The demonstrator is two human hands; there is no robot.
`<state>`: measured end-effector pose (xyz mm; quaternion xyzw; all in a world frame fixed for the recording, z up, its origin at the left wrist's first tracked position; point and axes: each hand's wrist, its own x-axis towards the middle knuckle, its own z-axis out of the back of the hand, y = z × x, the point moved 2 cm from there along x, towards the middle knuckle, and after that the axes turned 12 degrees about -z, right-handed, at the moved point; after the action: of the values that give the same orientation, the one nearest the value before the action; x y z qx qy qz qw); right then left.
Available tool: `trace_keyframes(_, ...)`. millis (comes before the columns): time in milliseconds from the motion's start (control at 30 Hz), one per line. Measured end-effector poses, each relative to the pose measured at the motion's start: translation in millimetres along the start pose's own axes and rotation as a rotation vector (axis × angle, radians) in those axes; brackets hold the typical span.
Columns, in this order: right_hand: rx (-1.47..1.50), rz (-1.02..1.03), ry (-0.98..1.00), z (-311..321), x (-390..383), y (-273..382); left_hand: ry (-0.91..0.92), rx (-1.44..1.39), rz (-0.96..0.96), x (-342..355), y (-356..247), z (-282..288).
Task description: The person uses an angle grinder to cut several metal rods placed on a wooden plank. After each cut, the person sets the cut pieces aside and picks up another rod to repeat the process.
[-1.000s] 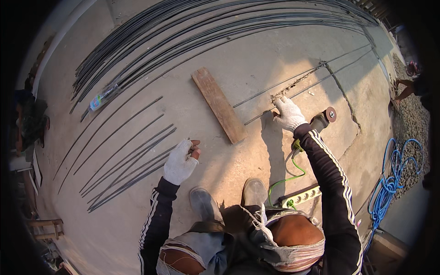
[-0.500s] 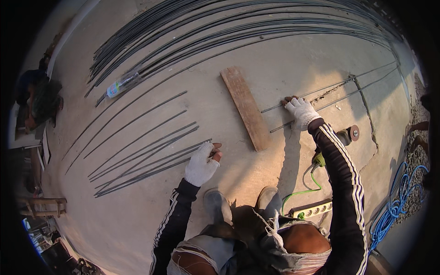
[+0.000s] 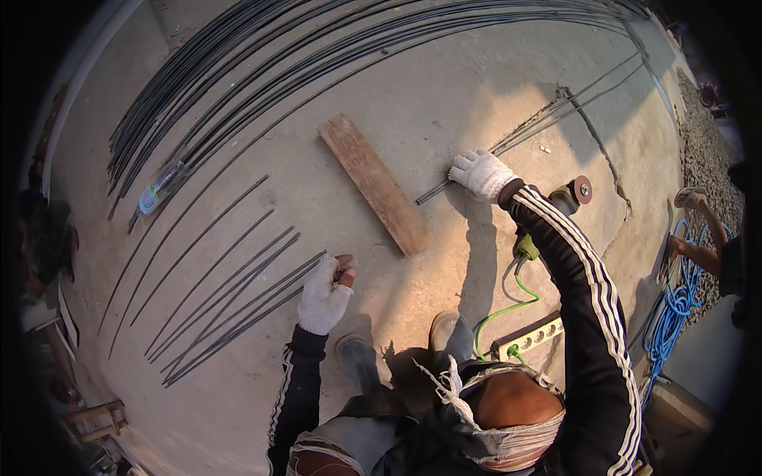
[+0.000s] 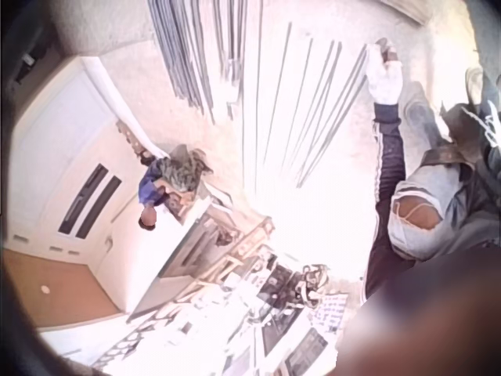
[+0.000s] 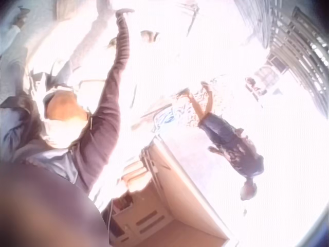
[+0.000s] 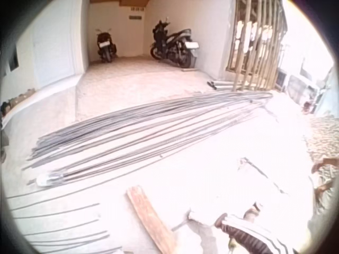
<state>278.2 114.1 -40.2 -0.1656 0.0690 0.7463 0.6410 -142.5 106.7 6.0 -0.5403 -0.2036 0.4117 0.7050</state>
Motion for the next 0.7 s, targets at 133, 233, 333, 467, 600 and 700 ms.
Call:
trace_keyframes(133,-0.003,0.031,-0.042,-5.6,-2.1,-1.7,0.017,0.072,0.023,0.2,-4.3,1.6)
trace_keyframes(233,0.078,0.095,-0.110,-2.8,-9.1,-13.7,0.023,-0.012,0.053,6.2,-8.7,1.1)
trace_keyframes(333,0.135,0.174,-0.143,2.8,-11.8,-22.1,0.058,0.111,0.031,17.1,-16.9,3.3)
trace_keyframes(467,0.185,0.236,-0.116,5.9,-21.4,-24.8,0.082,0.141,-0.097,37.3,-30.4,12.7)
trace_keyframes(600,0.286,0.249,-0.087,7.6,-38.0,-27.0,0.040,0.191,-0.070,61.5,-34.5,39.7)
trace_keyframes(700,0.322,0.273,-0.132,12.7,-51.6,-27.4,-0.007,0.269,-0.111,81.1,-33.3,58.2)
